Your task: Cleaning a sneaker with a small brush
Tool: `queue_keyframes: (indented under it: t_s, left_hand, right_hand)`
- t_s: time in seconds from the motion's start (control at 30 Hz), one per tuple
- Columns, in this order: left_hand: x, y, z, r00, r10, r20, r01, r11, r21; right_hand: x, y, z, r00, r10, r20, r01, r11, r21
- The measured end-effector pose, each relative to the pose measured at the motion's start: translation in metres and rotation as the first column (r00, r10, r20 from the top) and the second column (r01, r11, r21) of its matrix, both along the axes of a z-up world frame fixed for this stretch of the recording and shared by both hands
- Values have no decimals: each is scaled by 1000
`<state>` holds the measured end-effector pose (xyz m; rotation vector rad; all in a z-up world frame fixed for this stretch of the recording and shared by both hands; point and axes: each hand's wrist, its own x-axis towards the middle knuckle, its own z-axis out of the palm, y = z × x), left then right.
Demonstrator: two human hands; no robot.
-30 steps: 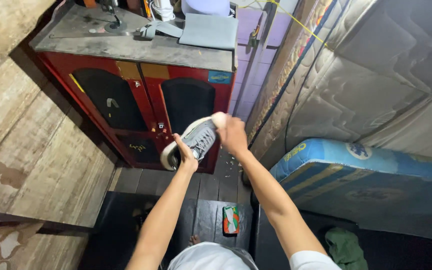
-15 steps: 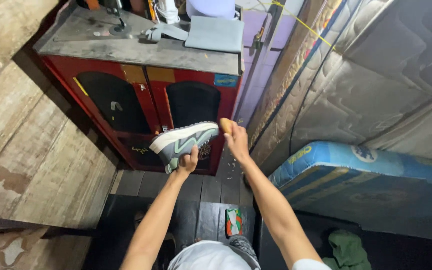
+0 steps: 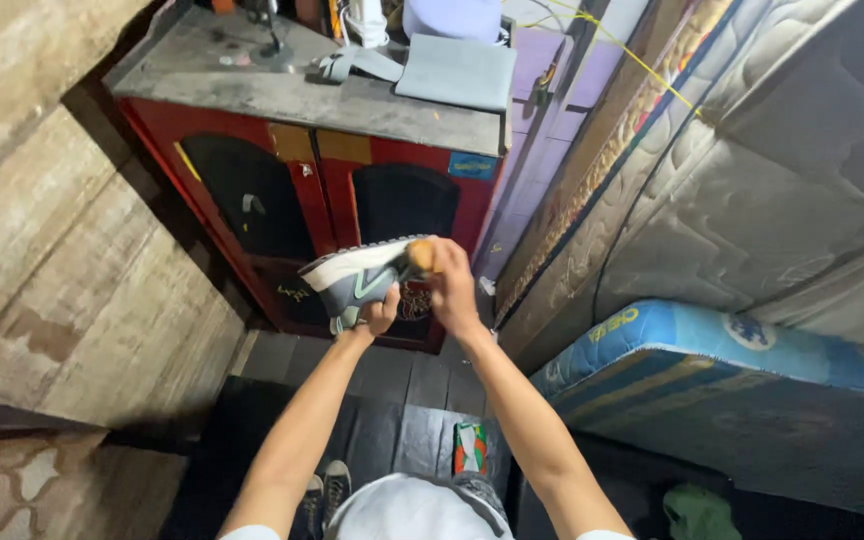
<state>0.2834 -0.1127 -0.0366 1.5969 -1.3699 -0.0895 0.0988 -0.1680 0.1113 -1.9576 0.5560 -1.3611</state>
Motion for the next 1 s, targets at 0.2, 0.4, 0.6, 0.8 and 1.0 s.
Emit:
queue_keyframes:
  t_s: [0.2, 0.4, 0.6, 0.8, 1.0]
  left_hand:
    - [20, -20, -32, 881, -39, -471, -27, 991, -132]
    - [3, -9, 61, 369, -115, -922, -165, 969, -186]
    - [-18, -14, 74, 100, -120, -988, -236, 961, -141]
    - [-13, -5, 97, -231, -205, -951, -213, 965, -156]
    - [-10, -23, 94, -349, -310, -885, -249, 941, -231]
  right_hand:
    - [-19, -52, -68, 942, -246, -230, 210, 963, -170]
    - [-4, -7, -22, 945, -303, -124, 303, 953, -21]
    - [13, -36, -23, 962, -202, -183, 91, 872, -480]
    - [14, -55, -30, 875, -452, -175, 457, 889, -14]
    - [15, 28, -16, 990, -15, -143, 9, 999, -45]
